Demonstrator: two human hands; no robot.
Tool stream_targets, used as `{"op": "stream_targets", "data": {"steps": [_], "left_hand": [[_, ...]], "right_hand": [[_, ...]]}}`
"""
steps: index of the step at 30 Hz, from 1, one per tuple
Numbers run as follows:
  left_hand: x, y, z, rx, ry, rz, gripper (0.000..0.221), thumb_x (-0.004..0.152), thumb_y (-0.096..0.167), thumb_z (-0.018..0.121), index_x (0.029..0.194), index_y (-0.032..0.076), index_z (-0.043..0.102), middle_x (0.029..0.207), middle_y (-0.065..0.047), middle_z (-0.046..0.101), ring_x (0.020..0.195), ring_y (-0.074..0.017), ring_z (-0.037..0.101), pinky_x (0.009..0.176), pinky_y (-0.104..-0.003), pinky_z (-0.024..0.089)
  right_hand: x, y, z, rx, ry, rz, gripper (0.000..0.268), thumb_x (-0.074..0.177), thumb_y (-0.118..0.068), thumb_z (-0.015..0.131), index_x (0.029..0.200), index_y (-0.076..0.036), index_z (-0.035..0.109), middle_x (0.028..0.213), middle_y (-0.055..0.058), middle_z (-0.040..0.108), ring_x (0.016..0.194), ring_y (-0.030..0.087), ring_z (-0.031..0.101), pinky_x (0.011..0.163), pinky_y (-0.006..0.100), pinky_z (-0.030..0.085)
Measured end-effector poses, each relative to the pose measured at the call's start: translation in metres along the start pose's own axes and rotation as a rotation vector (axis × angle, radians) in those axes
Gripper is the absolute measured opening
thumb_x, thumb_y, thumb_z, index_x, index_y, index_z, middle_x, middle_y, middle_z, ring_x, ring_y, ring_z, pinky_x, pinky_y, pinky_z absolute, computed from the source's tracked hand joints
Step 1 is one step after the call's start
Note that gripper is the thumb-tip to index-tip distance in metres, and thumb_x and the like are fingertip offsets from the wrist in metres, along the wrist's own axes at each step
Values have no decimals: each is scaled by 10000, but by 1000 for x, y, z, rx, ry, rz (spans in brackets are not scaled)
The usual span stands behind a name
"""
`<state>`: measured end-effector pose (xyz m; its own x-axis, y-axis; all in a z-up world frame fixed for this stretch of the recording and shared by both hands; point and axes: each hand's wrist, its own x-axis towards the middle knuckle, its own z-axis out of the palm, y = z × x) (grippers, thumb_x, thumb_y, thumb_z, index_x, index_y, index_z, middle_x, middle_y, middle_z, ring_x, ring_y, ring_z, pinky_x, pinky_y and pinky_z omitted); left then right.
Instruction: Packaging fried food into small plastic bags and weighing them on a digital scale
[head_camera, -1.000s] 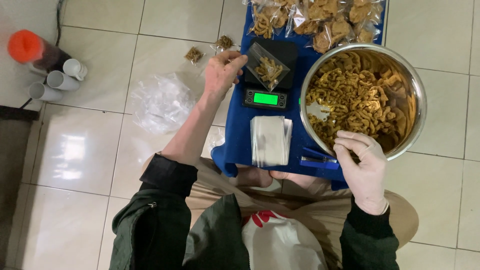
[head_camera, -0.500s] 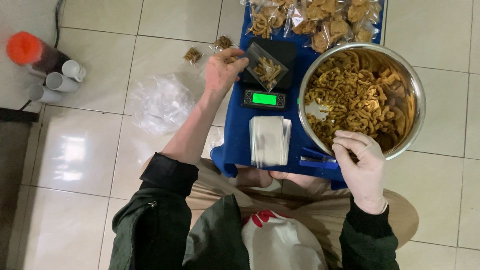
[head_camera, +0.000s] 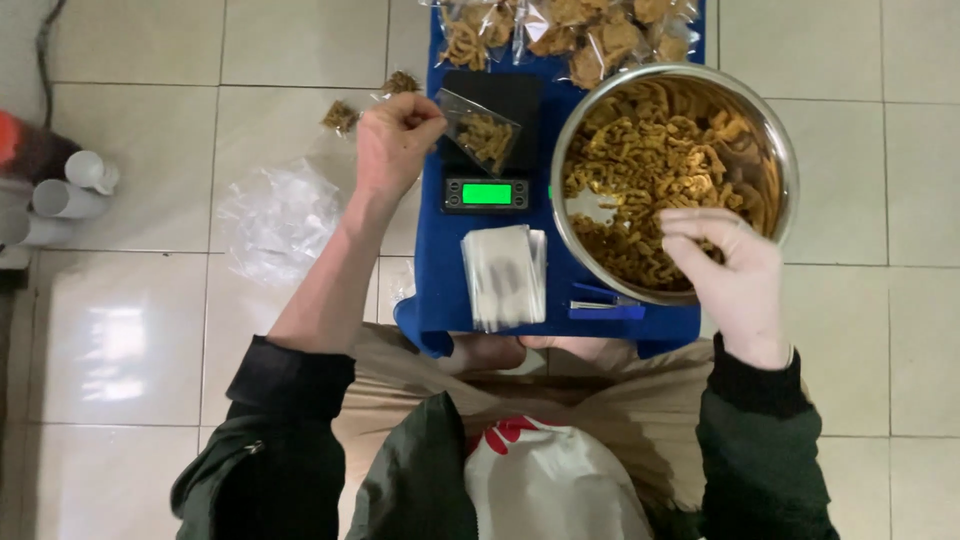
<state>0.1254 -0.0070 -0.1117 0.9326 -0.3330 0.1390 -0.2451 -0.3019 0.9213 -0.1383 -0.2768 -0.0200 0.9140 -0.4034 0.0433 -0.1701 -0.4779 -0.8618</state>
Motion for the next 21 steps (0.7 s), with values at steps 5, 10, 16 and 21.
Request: {"op": "stream_targets", "data": {"steps": [5, 10, 16, 21], "left_hand": [[-18, 68, -21, 306, -40, 368, 41, 831, -17, 725, 859, 10, 740, 765, -55, 698, 593, -165, 565, 551, -293, 456], [-38, 96, -45, 566, -115, 469, 100, 930, 50, 755, 904, 144, 773, 761, -23, 687, 726, -208, 696, 612, -307, 555], [-73, 126, -59, 557, -218, 458, 119, 918, 23, 742, 887, 131, 780, 730, -39, 661, 703, -226, 691, 605, -306, 550], [-101, 118, -56, 495, -212, 420, 140, 936, 79, 711, 878, 197, 760, 716, 30, 635, 703, -196, 681, 583, -274, 551]], "right_hand": [[51, 4, -4, -297, -161, -218, 181, 886, -9, 740, 1058, 39, 765, 1069, 128, 744, 939, 257, 687, 867, 320, 536], [93, 18, 21, -524, -389, -273, 114, 959, -78, 726, 1023, -48, 815, 988, 162, 780, 965, 342, 719, 907, 450, 554], [116, 48, 65, -902, -492, -488, 97, 922, -195, 718, 905, -169, 810, 860, 55, 772, 829, 288, 720, 813, 420, 541], [122, 64, 89, -1079, -456, -720, 102, 820, -242, 796, 771, -160, 762, 705, 43, 680, 687, 289, 648, 699, 401, 513]]}}
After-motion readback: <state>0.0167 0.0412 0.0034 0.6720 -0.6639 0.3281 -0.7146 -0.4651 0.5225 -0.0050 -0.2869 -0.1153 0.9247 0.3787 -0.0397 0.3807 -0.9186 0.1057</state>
